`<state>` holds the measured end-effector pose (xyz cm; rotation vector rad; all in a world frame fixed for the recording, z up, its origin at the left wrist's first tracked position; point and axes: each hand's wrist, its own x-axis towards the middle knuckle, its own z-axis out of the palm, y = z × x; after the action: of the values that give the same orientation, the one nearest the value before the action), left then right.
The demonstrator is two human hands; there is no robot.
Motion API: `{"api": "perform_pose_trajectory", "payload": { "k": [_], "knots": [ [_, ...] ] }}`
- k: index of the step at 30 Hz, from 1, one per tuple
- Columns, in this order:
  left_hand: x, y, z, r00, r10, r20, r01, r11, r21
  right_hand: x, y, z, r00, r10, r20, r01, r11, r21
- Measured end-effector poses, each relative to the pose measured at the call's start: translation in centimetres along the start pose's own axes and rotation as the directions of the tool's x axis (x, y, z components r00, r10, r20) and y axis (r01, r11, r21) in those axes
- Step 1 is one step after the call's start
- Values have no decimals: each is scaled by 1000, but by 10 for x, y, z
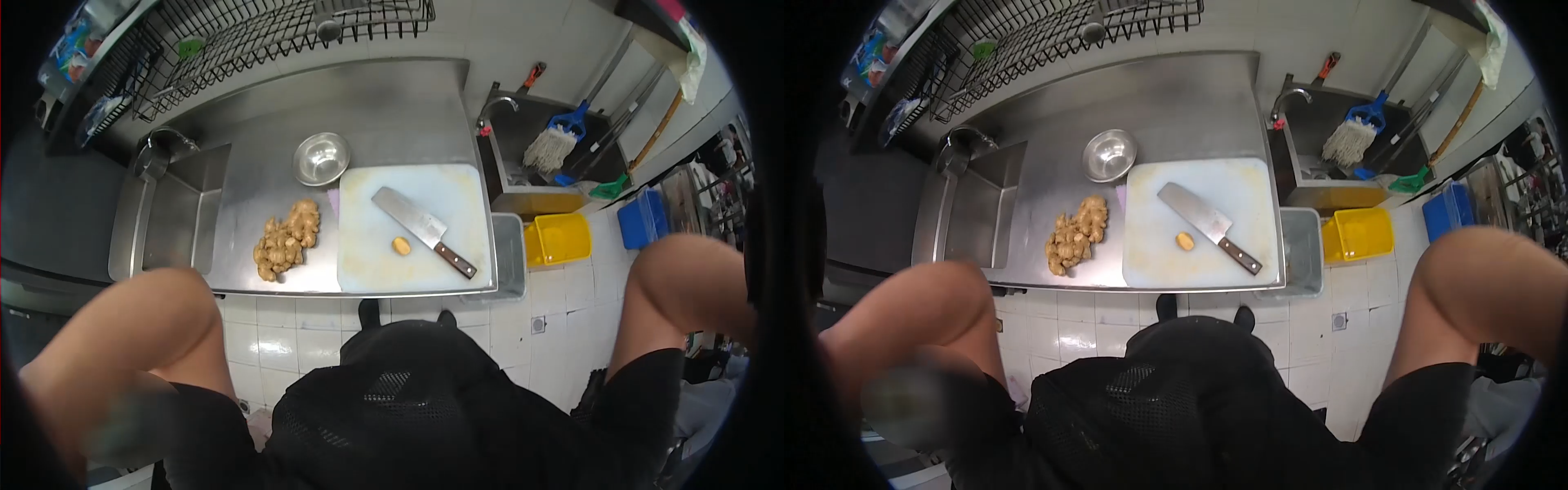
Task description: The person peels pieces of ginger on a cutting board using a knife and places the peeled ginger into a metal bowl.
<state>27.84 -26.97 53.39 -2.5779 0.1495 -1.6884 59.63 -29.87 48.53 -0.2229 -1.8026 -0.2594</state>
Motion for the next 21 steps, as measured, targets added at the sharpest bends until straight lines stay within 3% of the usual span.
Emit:
{"api": "perform_pose_trajectory", "payload": {
  "k": [5,21],
  "knots": [
    [-17,-4,0,998,-46,-40,46,999,14,-3,-6,-2,999,31,12,-31,999,6],
    [-40,-19,23,970,27,-241,-33,999,-20,-14,-15,6,1000,-3,-29,4,1000,28]
  ]
}}
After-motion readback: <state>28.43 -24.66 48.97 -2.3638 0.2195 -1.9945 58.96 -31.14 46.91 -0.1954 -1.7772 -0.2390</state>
